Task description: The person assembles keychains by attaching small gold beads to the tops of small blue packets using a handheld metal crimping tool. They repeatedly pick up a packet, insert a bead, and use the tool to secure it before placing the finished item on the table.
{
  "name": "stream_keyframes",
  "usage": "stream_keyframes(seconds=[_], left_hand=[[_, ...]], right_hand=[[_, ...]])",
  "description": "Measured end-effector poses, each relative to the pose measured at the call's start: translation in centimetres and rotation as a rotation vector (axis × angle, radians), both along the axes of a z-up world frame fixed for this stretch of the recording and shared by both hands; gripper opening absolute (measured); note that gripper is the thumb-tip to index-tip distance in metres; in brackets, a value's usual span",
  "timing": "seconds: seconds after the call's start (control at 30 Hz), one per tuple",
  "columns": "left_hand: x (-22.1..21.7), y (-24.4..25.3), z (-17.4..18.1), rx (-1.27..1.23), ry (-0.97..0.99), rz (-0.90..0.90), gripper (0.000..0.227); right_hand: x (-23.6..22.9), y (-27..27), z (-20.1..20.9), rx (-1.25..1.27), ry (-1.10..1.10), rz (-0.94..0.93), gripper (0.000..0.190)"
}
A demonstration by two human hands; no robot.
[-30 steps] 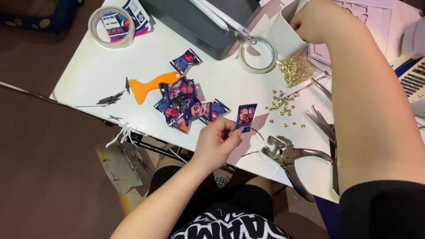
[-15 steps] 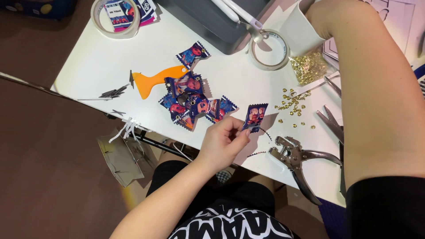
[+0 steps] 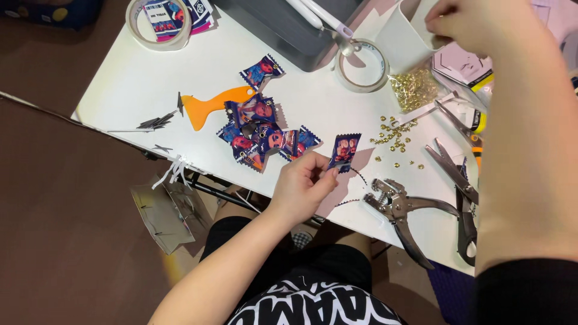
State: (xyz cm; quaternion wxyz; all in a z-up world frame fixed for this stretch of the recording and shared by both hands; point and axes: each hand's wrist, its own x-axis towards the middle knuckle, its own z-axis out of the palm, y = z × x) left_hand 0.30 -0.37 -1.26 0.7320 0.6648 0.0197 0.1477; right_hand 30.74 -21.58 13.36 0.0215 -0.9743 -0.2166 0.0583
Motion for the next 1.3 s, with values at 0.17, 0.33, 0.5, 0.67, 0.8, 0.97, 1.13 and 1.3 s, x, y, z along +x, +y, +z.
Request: stream_keyframes(seconds=[0.17,0.33,0.5,0.67,0.8,0.97,1.13,1.3], left_hand=[[-0.1,0.1,0.2,-0.015,0.029,-0.004,0.011],[-0.3,0.1,1.4,0.092,0.216,-0.09,0.017],[-0.2,-0.2,0.5,-0.047,0.074,-0.017,0.01],[-0.3,-0.2,0.2,-0.054,0.07,-0.026,0.011],[-0.2,-0.2,-0.2,-0.066,0.064,-0.026,0.011],[-0.2,-0.1,0.0,-0.052,0.053,-0.031,0.011],[-0.2,0.0,-0.1,-0.054,0.061,-0.038,0.011],[-0.2,-0.2,-0.2,-0.061,0.066,-0.036,0.01]], right_hand=[[-9.4,-1.4,0.7,0.209,0.097,0.047,0.025],[-14.2,3.0,-2.0,-0.087,0.485,-0.159,0.027],[-12.9,2.2,-7.1,0.088,0.283,0.244,0.023],[-12.1,2.3,-7.3,0.152,0.308,0.283,0.02],[-12.3,1.8,-7.0,0.233,0.387,0.238,0.02],[-12.1,0.8,-6.6,0.296,0.408,0.164,0.019],[-12.0,0.0,-6.1,0.28,0.362,0.098,0.017],[-12.5,-0.2,-6.7,0.268,0.335,0.1,0.019]])
